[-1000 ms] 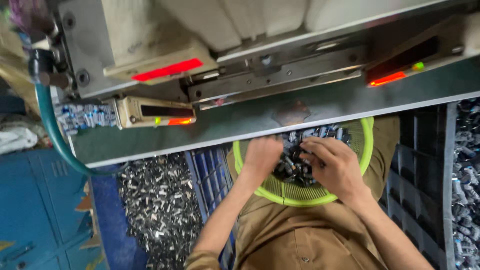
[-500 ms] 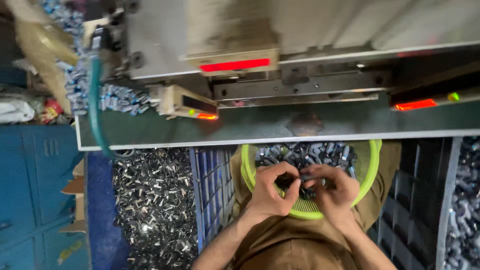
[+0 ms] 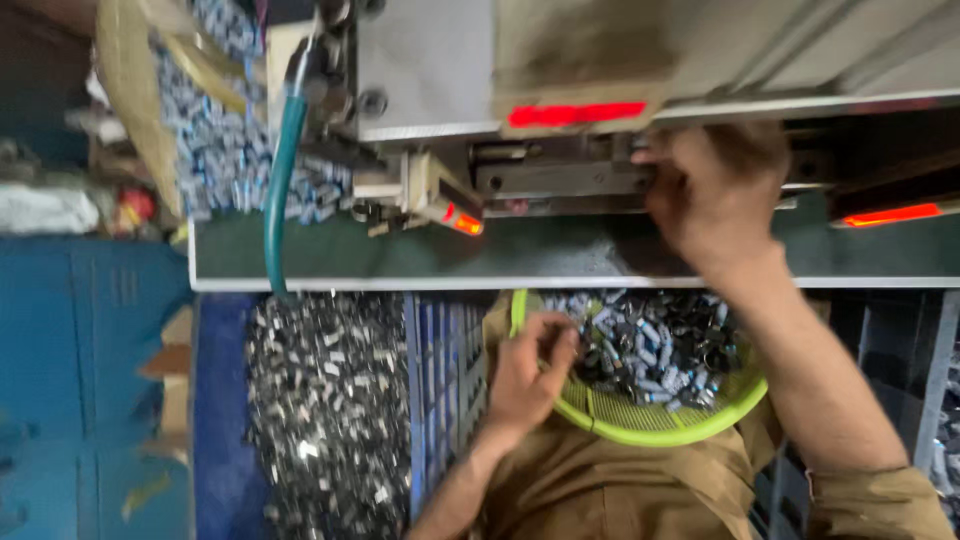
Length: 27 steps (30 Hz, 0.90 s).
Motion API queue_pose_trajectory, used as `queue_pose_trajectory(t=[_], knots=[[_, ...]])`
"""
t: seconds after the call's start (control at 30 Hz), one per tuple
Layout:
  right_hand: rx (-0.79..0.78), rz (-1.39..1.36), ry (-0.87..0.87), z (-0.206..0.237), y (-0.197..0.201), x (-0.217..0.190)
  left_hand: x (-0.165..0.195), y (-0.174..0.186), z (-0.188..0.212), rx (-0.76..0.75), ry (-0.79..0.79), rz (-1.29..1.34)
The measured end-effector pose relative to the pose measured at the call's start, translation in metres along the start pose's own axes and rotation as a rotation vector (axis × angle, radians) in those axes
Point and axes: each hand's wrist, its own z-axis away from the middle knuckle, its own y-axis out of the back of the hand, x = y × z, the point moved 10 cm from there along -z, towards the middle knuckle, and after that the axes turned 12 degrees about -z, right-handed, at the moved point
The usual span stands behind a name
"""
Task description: The person repeatedly picks small cylindrical components from a green basket, inserts them into a machine slot, and retrieves the assembled keychains. The finished keychains are placed into a large blue bin. The process is continuous and repetitive throughout the clip.
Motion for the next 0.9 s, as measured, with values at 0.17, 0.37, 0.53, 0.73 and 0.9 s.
queue_pose_trajectory(t=[0.17,0.37,0.53,0.73,0.9], knots=[[-0.214,0.012,-0.009,0.009,0.014,-0.021,-0.033,-0.001,0.004,-0.064,0.022,0.223],[-0.25,-0.183,-0.083,0.131,-0.018,-0.054,-0.036,0.068,0.048,-0.258,-0.298,0.997],[-0.473,-0.311,-0.382,0.213,-0.075,-0.022,-0.063,0.064,0.039,-0.141,-0.104,0.905],[-0.635,-0.105,-0.463,0.213,-0.133,-0.004,-0.043,0.006,0.005,-0.116,-0.004,0.55],[-0.681,-0.168,-0.438,0.239,-0.136,-0.018,-0.032,0.02,0.018,-0.087,-0.077,0.133]])
